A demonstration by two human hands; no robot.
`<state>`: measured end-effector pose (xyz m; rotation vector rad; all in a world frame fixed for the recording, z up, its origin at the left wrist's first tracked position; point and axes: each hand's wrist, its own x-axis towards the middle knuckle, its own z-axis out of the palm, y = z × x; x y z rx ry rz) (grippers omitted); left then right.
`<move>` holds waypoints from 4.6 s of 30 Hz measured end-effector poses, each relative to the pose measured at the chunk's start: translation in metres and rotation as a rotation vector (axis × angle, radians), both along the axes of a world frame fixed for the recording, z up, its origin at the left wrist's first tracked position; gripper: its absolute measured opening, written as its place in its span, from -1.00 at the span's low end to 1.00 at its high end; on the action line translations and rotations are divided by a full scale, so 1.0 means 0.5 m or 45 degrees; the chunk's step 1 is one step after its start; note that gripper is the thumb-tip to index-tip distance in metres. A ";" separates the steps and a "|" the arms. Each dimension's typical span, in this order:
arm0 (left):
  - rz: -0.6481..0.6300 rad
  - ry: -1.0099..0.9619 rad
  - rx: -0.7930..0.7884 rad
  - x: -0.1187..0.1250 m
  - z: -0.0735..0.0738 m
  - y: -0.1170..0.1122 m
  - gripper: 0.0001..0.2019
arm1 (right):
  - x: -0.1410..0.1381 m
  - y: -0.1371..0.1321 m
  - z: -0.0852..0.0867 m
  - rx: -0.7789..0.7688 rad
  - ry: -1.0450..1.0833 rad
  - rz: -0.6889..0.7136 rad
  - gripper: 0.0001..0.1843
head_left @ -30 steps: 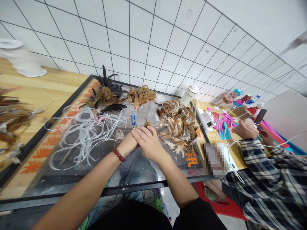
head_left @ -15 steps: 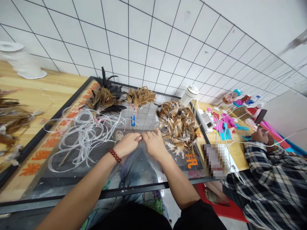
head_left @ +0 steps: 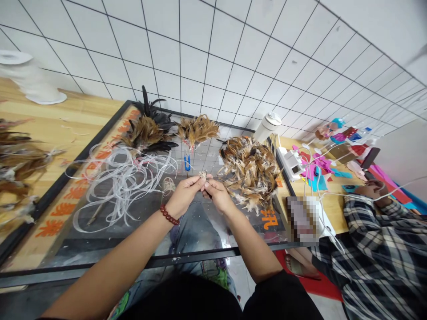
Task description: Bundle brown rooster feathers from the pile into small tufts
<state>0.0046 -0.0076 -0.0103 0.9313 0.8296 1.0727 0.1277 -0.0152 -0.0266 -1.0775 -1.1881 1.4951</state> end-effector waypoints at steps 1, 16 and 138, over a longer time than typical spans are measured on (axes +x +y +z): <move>-0.004 -0.046 -0.034 0.000 0.002 -0.001 -0.69 | -0.002 -0.002 0.005 -0.060 0.048 0.004 -0.60; 0.222 -0.282 -0.239 -0.004 0.019 0.003 -0.70 | 0.077 -0.015 0.064 0.264 -0.645 0.261 -0.67; -0.068 -0.379 -0.286 0.002 0.002 0.001 -0.77 | 0.073 -0.005 0.067 1.305 -1.176 -0.296 -0.82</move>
